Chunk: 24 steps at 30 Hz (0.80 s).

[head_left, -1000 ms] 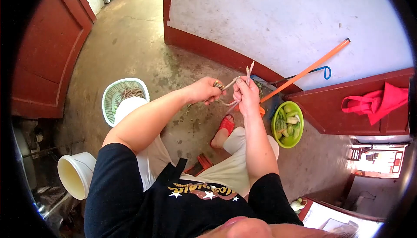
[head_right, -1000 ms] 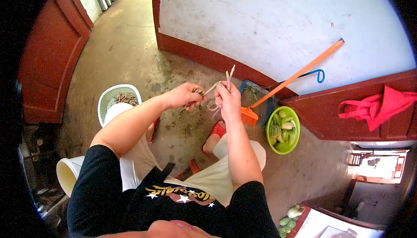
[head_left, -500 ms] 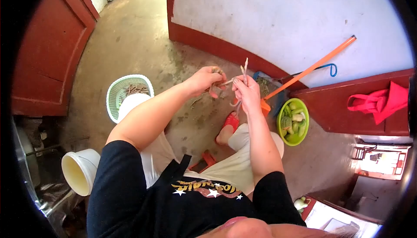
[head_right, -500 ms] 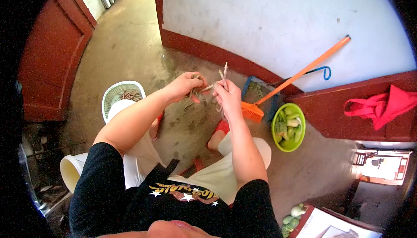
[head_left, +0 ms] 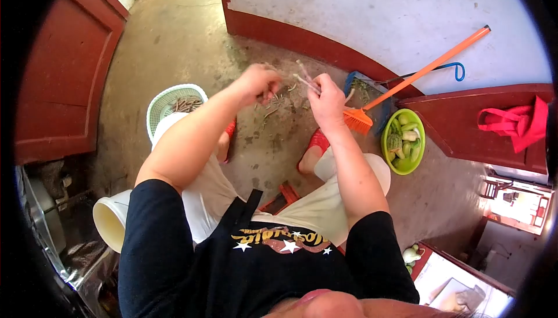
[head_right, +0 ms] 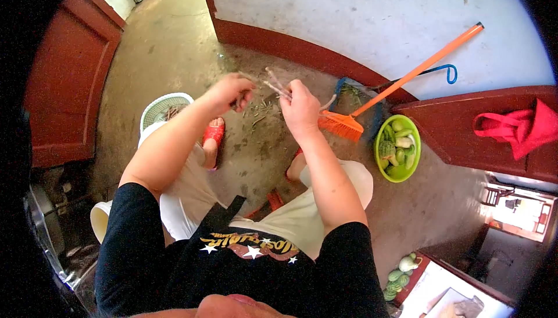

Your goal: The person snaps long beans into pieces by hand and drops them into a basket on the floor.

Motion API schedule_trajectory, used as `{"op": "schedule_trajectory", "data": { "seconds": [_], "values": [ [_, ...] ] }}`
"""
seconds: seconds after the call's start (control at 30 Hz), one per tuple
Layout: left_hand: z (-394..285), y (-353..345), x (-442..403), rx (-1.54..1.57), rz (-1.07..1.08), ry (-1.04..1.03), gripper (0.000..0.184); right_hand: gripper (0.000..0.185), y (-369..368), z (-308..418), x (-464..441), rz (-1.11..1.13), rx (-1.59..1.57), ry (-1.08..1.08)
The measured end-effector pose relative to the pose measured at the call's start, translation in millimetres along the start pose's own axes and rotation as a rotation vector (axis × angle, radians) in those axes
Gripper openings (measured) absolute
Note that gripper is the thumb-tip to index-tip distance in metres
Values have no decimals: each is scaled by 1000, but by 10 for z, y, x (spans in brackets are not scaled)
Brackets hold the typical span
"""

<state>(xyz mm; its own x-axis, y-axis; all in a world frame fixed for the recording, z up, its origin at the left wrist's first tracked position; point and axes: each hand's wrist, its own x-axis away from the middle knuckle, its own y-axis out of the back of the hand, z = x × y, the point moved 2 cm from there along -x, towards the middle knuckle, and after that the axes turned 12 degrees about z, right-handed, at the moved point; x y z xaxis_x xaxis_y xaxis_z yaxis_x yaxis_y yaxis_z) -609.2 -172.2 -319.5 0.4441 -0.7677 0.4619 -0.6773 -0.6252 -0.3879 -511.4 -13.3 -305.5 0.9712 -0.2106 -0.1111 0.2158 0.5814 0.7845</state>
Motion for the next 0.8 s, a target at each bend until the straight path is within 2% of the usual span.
{"op": "schedule_trajectory", "data": {
  "seconds": [0.07,0.1,0.17,0.2,0.27,0.3,0.37,0.4,0.47,0.5,0.53,0.6,0.67,0.73,0.8],
  "values": [
    [-34,354,39,-382,-132,79,10,19,-87,-75,24,70,-52,-48],
    [-17,524,71,-396,-156,92,10,22,-110,-130,29,77,-93,-123],
    [133,925,210,-836,-297,204,9,31,-158,-206,34,95,-137,-207],
    [268,1135,284,-845,-318,224,9,27,-136,-211,18,63,-128,-207],
    [459,1507,446,-1437,-563,238,18,21,-111,-275,12,68,-152,-91],
    [498,1635,548,-1366,-589,350,23,21,-75,-236,-1,68,-159,-89],
    [574,1833,715,-1320,-566,555,34,16,2,-211,1,274,-610,-334],
    [625,1880,776,-1343,-521,651,40,16,34,-226,7,265,-604,-340],
    [671,1804,842,-1402,-532,666,53,16,58,-251,23,293,-1267,-451],
    [606,1675,845,-1459,-554,719,61,16,71,-264,18,276,-1427,-467],
    [474,1441,817,-1499,-561,688,54,16,73,-314,5,297,-1553,-462],
    [553,1452,557,-1334,-427,410,44,17,55,-317,5,295,-1709,-450],
    [384,883,427,-1008,-147,148,35,18,75,-298,-5,260,-1706,-461],
    [344,376,339,-781,160,-69,36,17,34,-294,-14,309,-1797,-463],
    [306,-82,371,-620,266,-132,36,17,46,-254,-21,322,-1846,-466]
  ]
}}
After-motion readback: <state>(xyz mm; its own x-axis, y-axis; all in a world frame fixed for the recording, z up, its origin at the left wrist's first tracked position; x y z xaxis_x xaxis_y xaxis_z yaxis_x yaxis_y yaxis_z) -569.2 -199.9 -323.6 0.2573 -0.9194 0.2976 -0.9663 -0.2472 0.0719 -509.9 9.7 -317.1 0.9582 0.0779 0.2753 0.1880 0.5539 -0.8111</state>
